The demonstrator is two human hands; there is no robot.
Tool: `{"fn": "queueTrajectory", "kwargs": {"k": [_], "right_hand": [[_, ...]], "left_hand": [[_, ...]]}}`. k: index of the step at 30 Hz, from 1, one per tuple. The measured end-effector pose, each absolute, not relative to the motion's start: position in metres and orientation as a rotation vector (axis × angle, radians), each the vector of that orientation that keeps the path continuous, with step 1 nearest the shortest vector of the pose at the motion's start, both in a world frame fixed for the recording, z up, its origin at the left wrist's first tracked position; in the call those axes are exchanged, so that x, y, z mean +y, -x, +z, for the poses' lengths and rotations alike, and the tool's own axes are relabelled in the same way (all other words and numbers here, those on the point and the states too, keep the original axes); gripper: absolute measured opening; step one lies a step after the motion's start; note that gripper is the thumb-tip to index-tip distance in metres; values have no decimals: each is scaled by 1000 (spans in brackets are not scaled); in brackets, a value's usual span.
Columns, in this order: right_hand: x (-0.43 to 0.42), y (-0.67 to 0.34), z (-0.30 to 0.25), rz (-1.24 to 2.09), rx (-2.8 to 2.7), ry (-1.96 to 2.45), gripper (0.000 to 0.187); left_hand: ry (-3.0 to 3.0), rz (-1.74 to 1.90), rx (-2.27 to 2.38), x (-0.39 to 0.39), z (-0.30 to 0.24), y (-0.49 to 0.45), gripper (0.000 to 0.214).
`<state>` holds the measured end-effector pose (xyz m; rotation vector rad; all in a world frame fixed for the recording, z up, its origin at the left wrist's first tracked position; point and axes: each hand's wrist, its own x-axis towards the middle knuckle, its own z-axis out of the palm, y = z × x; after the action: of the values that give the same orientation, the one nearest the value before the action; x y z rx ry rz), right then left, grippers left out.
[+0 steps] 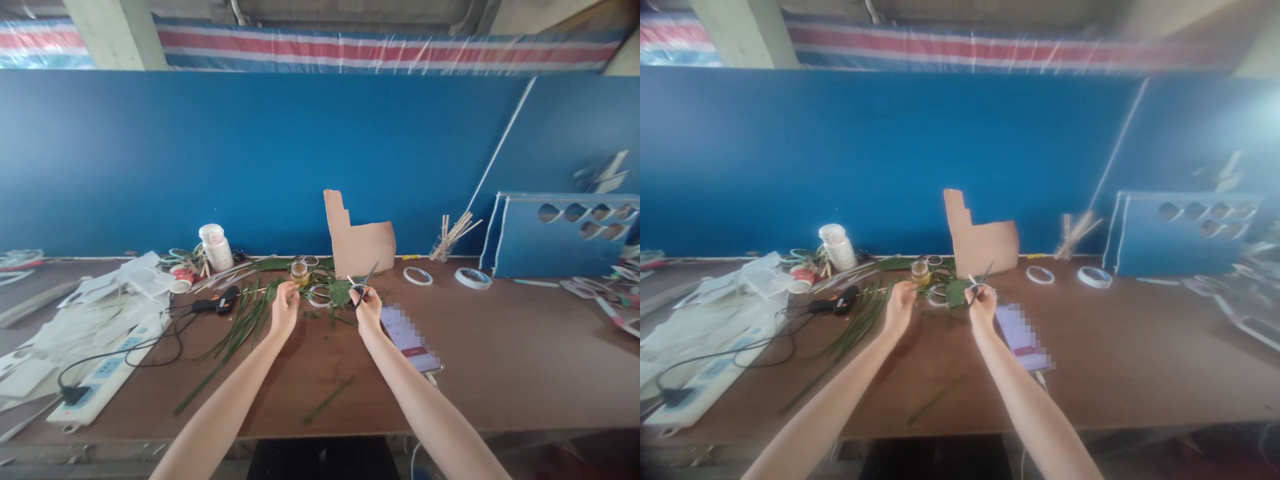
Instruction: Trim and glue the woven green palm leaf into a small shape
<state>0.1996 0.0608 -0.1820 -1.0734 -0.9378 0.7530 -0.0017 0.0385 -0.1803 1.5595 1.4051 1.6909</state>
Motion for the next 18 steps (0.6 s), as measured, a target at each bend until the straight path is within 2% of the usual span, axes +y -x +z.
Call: {"fn": "queueTrajectory", "kwargs": {"k": [3, 8, 18], "right_hand": [[61, -202, -180, 701, -873, 1096, 30], [61, -202, -182, 690, -855, 1083, 30], [52, -192, -195, 632, -1053, 1182, 24]], "left_hand": [[-1871, 1510, 1500, 36, -185, -3, 26], [-2266, 991, 1582, 34, -189, -13, 5], [-2349, 749, 1778, 50, -184, -11, 16]]}}
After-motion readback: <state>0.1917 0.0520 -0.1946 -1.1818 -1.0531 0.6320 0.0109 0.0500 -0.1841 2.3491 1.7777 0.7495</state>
